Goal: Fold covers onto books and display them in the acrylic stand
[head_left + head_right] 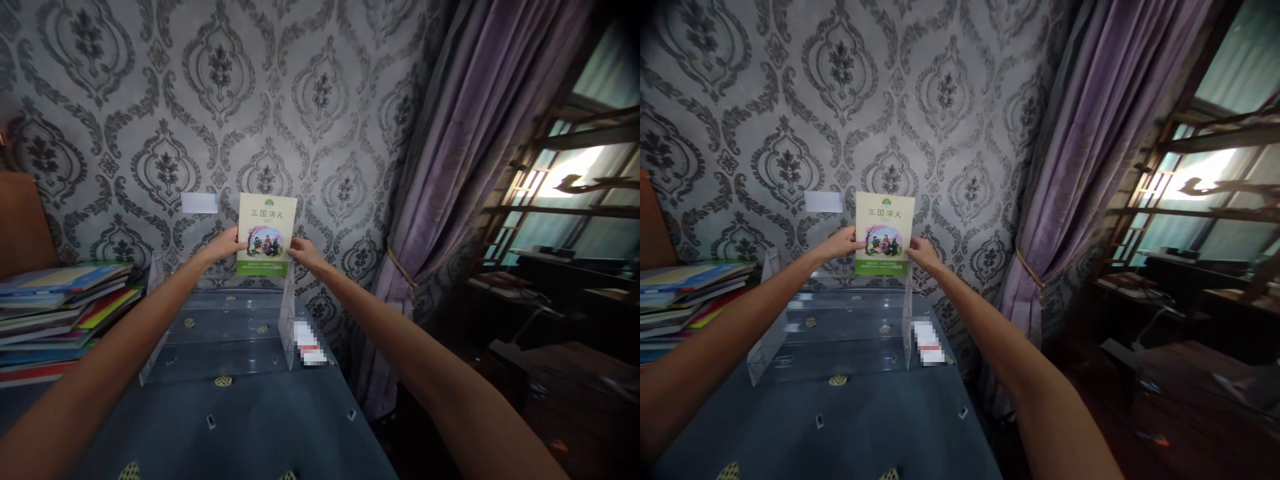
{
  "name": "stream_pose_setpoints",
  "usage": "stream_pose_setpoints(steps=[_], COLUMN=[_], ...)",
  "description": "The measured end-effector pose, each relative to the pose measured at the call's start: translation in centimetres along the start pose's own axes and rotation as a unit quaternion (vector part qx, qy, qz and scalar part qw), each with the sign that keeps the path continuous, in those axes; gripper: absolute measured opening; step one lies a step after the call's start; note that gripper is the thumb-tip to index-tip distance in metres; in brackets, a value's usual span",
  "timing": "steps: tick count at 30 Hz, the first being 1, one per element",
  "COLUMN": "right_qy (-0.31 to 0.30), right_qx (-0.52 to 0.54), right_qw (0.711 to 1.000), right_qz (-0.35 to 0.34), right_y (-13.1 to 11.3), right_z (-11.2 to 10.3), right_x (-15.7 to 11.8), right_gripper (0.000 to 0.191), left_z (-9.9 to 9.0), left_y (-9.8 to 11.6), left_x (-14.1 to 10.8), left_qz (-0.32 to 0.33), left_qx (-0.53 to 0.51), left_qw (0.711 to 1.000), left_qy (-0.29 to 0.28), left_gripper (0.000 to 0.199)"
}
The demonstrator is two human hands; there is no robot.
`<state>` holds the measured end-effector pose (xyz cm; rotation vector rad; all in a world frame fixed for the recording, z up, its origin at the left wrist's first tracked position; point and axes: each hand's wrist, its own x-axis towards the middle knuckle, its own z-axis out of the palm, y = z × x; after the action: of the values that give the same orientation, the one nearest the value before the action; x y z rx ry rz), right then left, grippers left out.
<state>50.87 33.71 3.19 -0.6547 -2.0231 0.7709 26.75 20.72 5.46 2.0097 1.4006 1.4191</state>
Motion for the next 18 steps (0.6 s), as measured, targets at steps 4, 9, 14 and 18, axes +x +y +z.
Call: stream_pose_setpoints(steps=[4,9,14,18], right_qy=[0.007,0.02,0.023,0.023], right_qx=[-0.011,-0.019,-0.025,-0.027], right_qw=[1.0,0.999,0.999,0.999], right_qz=[-0.014,-0.029,-0.037,-0.036], right_y=[0.3,0.5,0.6,0.5], right_z=[0.1,0.4,0.5,0.4], right_x=[-0.2,-0.2,0.0,-0.3], right_gripper=[0.026,0.028,0.028,0.027], left_z=[0.1,0.2,0.2,0.0], left_y=[-0.2,-0.5,-0.9,-1.3], left_x=[0.0,0.3,0.4,0.5], left_qz=[0.011,0.023,0.032,0.036], left_qx=[0.003,0.006,0.017,0.028], left_qw=[1.0,1.0,0.999,0.999], left_qy=[-0.004,-0.007,-0.004,-0.002], left_gripper=[0.065,0.067,0.069,0.073])
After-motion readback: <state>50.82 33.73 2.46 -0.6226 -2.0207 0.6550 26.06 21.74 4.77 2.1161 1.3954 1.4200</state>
